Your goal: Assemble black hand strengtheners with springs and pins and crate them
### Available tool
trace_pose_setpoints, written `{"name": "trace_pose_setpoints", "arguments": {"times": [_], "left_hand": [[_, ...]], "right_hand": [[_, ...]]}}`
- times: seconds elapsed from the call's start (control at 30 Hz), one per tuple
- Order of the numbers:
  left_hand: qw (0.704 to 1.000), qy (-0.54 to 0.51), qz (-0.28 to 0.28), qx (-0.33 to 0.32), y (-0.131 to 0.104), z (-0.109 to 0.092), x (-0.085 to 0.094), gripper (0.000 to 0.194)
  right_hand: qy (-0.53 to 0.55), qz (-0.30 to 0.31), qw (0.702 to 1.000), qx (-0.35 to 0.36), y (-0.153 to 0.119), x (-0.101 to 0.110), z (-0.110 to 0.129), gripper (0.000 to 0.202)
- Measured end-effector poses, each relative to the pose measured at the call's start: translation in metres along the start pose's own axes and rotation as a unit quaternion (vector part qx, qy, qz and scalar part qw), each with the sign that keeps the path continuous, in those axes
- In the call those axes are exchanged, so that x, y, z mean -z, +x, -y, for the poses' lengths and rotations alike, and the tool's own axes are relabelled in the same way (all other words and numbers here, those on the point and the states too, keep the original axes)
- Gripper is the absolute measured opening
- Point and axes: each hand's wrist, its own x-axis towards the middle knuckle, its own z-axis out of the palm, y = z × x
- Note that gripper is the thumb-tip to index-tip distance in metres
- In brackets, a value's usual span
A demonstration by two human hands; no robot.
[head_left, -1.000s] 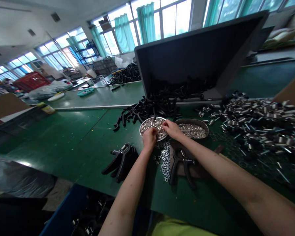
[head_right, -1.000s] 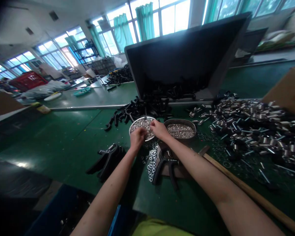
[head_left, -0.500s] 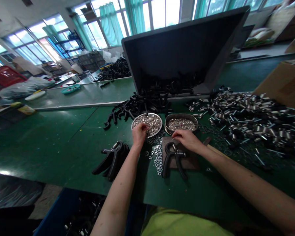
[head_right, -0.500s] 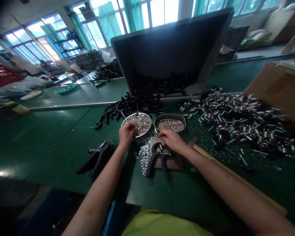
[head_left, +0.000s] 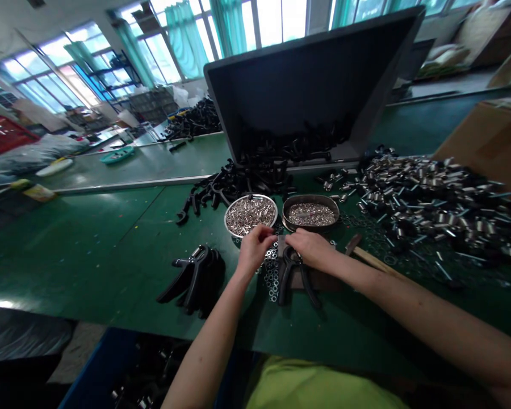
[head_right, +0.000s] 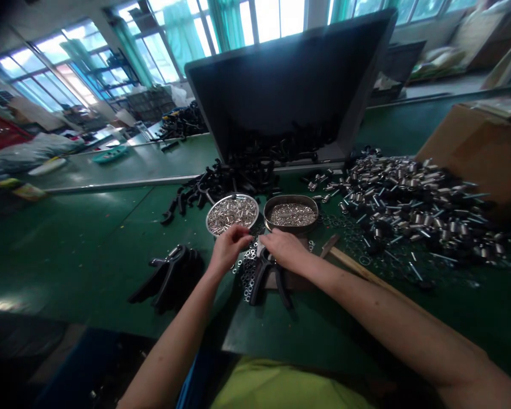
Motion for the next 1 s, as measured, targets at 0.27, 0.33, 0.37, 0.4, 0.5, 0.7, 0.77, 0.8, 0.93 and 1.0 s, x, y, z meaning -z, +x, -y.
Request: {"name": "trace_pose_setpoints", "arguments": {"times": [0.27,0.33,0.37,0.4,0.5,0.7,0.77,0.8,0.93,1.0], "left_hand": [[0.988,0.064,0.126,-0.058,-0.032,-0.008,-0.032,0.012],[0.982,0.097,0.141,-0.079,-0.032,-0.009,-0.033,0.011],[0.979,0.114,0.145,-0.089,-0.032,-0.009,-0.033,0.01],[0.975,0.135,0.148,-0.1,-0.032,-0.01,-0.034,0.01],[0.946,0.225,0.168,-0.163,-0.034,-0.011,-0.035,0.01],[0.912,0.292,0.181,-0.227,-0.04,-0.011,-0.039,0.009],[0.933,0.258,0.151,-0.2,-0.041,-0.008,-0.04,0.006],[0.942,0.242,0.137,-0.19,-0.042,-0.006,-0.04,0.005],[0.961,0.202,0.097,-0.164,-0.049,0.002,-0.041,0.008],[0.962,0.195,0.089,-0.172,-0.054,0.003,-0.039,0.012]], "right_hand": [[-0.091,-0.071,0.99,-0.079,-0.06,0.022,-0.033,0.024],[-0.15,-0.094,0.976,-0.127,-0.094,0.023,-0.052,0.021],[-0.182,-0.096,0.967,-0.152,-0.111,0.022,-0.061,0.022],[-0.208,-0.092,0.958,-0.176,-0.128,0.019,-0.068,0.023],[-0.244,-0.07,0.938,-0.236,-0.161,0.009,-0.081,0.023],[-0.232,-0.105,0.933,-0.253,-0.153,0.023,-0.072,0.024],[-0.243,-0.094,0.941,-0.217,-0.149,0.028,-0.069,0.022],[-0.246,-0.08,0.943,-0.208,-0.149,0.027,-0.069,0.022],[-0.226,-0.043,0.942,-0.243,-0.164,0.009,-0.078,0.025],[-0.23,-0.056,0.935,-0.264,-0.17,0.003,-0.082,0.024]]}}
